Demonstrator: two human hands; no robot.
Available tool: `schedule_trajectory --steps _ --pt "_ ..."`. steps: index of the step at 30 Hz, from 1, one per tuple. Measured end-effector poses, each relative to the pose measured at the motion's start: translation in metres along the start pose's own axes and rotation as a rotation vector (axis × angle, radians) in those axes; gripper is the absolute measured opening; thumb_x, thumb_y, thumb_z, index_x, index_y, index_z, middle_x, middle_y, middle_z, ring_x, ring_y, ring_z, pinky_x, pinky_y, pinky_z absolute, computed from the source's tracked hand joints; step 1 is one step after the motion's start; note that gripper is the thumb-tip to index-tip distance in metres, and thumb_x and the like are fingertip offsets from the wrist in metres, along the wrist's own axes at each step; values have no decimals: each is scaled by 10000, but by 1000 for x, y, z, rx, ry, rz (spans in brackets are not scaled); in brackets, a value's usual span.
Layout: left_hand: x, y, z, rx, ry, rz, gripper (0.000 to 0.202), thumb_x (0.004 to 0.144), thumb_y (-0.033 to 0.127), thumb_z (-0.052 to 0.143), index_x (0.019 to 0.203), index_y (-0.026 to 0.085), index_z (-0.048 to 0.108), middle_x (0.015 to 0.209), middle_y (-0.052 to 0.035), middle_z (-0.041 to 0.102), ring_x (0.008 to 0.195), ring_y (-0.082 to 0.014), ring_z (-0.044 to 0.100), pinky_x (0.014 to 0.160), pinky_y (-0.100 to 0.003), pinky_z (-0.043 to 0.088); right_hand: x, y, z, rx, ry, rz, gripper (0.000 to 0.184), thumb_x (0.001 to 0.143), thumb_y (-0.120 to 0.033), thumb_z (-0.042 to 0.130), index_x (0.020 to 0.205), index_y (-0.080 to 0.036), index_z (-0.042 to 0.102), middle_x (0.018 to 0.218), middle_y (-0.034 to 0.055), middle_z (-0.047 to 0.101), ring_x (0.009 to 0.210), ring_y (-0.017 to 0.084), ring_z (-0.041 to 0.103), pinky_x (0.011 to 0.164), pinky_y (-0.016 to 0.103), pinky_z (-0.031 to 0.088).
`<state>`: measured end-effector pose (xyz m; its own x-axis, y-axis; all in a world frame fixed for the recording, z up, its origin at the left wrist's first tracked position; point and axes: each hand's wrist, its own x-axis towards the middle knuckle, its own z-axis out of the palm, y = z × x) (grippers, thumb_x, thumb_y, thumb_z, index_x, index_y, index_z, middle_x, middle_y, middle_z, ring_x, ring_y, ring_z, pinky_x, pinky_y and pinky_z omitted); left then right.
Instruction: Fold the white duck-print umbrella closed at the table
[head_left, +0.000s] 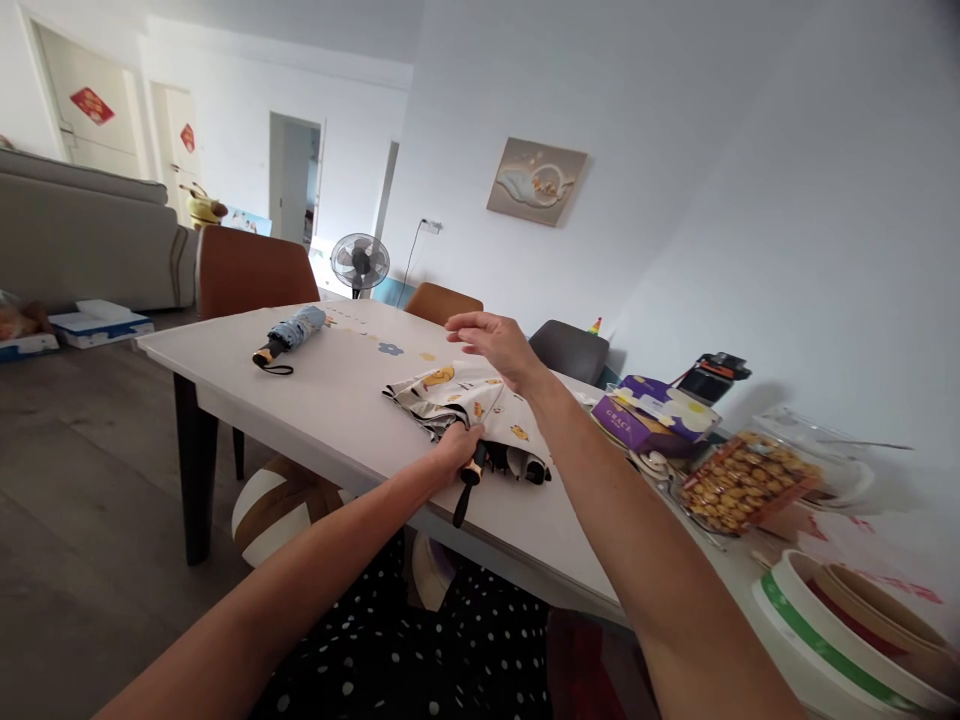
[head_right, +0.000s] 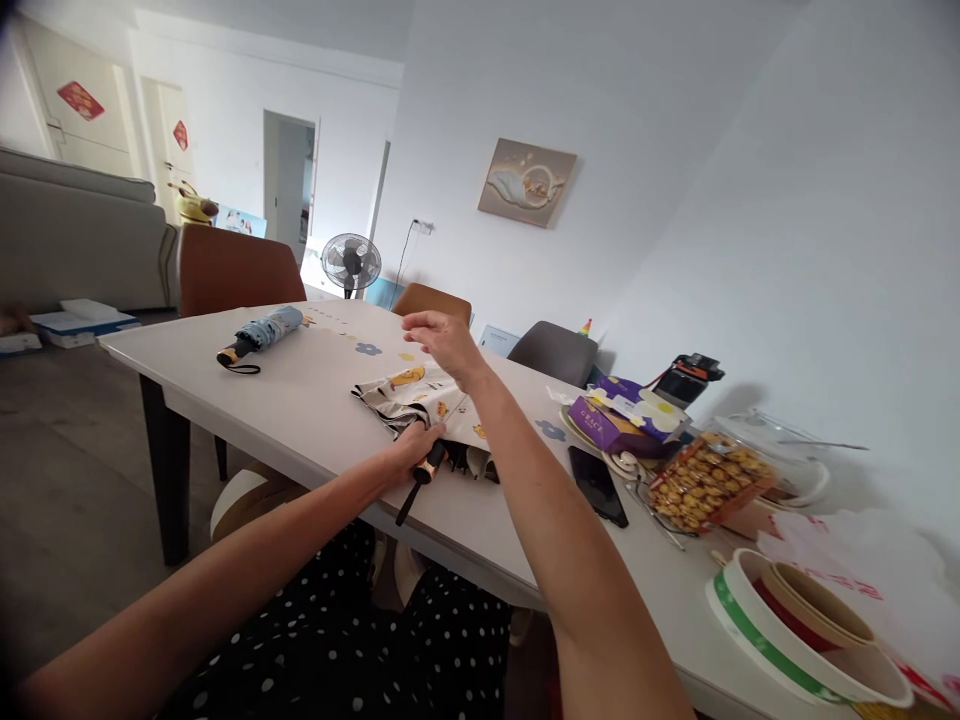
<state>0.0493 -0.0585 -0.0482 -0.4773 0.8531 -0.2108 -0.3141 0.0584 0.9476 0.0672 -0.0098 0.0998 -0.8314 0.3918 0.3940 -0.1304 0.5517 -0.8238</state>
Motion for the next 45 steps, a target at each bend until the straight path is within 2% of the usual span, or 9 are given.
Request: schedule_trajectory --steps 4,10,15,21,26,31,34,41,45 --pt "-5 8 -2 -62 19 -9 139 883 258 425 911 139 491 529 -1 517 417 -109 474 436 -213 392 -23 35 -44 -210 252 147 164 713 -203 587 825 -160 699 840 46 674 841 163 608 738 276 449" --pt "-10 14 -4 -169 33 -37 114 883 242 420 882 142 473 505 0 510 388 -115 469 396 -220 368 -86 92 -90 -423 406 402 141 661 -192 613 776 -167 691 890 44 673 847 176 592 724 264 441" --pt "-10 15 -6 -194 51 -52 124 886 263 429 900 144 459 515 2 515 386 -115 475 406 -224 375 -118 112 -99 -276 437 644 113 687 -261 625 695 -148 615 822 87 654 717 190 613 549 273 479" --pt "-10 14 -6 -202 43 -52 128 890 277 418 898 152 442 536 6 514 394 -113 477 412 -230 380 -117 128 -89 -63 403 795 222 691 -375 645 673 -167 567 637 39 604 511 164 585 419 268 458" --pt "-10 13 -5 -194 51 -55 120 880 264 426 826 159 444 525 -10 516 400 -108 471 399 -218 356 -108 111 -88 -179 464 700 150 639 -269 677 660 -152 587 692 51 631 450 119 554 358 204 394" --pt "-8 12 -6 -195 50 -34 138 866 277 447 898 144 459 542 -19 530 430 -129 496 424 -235 387 -90 79 -92 -20 637 517 123 631 -246 662 666 -167 575 671 31 612 512 139 588 445 249 498" --pt "-7 12 -7 -197 44 -33 157 869 286 439 927 142 461 558 -16 534 438 -131 504 430 -237 394 -78 72 -89 33 551 450 149 604 -259 687 669 -168 588 664 16 598 543 140 577 478 265 516" --pt "-6 9 -7 -161 36 -21 162 872 309 422 840 154 460 543 -9 515 412 -124 487 416 -238 375 -50 57 -80 -40 691 275 160 629 -305 649 618 -161 580 609 -6 558 550 102 492 461 192 407" --pt "-9 10 -8 -137 0 -13 173 863 308 427 783 159 463 530 -14 513 410 -122 478 416 -235 363 -34 43 -68 -198 769 81 177 683 -302 592 583 -163 549 584 -6 522 566 106 466 489 201 384"
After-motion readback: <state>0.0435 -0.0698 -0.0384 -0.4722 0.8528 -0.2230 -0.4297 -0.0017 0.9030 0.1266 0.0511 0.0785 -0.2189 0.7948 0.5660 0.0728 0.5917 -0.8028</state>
